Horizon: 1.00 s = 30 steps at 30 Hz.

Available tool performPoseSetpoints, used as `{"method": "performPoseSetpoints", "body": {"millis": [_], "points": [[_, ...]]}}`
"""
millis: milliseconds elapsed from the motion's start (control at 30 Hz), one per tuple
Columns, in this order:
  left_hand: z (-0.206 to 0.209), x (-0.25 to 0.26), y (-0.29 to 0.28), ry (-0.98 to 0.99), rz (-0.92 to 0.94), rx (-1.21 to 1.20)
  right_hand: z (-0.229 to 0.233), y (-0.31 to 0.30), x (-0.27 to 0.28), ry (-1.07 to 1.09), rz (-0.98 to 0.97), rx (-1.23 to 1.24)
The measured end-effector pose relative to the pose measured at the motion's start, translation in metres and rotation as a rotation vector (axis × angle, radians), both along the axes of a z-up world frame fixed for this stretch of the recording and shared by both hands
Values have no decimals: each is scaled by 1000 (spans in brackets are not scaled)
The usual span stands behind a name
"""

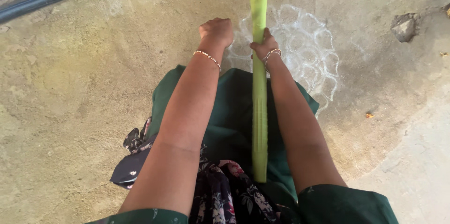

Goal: The person sweeps the concrete floor near a set of black stairs using a broom, moving the broom back and forth to collect dust near the wall and steps.

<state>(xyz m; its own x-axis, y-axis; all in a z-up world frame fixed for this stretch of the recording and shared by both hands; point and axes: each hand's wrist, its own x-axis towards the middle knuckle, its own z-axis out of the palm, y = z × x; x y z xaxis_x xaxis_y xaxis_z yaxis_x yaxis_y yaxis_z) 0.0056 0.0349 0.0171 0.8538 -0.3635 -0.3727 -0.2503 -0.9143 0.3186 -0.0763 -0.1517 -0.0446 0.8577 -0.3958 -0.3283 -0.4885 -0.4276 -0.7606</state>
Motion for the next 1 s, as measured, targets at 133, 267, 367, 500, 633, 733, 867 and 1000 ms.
{"method": "performPoseSetpoints", "body": {"millis": [133,267,367,500,633,733,867,1000], "points": [[-1,1,-4,15,2,12,18,18,-8,26,79,-29],[3,-2,-10,23,-14,28,-3,36,-1,-92,401,-271],[6,-3,-6,47,13,72,-30,59,1,-133,585,-268],[7,0,6,65,36,19,-59,65,10,49,666,-365],[4,1,19,36,50,20,-62,35,25,20,481,-234],[6,4,26,54,74,20,-40,25,24,65,227,-22],[4,7,37,45,53,38,-8,18,16,-2,86,21],[-1,10,36,17,25,44,4,24,15,-31,71,182]]}}
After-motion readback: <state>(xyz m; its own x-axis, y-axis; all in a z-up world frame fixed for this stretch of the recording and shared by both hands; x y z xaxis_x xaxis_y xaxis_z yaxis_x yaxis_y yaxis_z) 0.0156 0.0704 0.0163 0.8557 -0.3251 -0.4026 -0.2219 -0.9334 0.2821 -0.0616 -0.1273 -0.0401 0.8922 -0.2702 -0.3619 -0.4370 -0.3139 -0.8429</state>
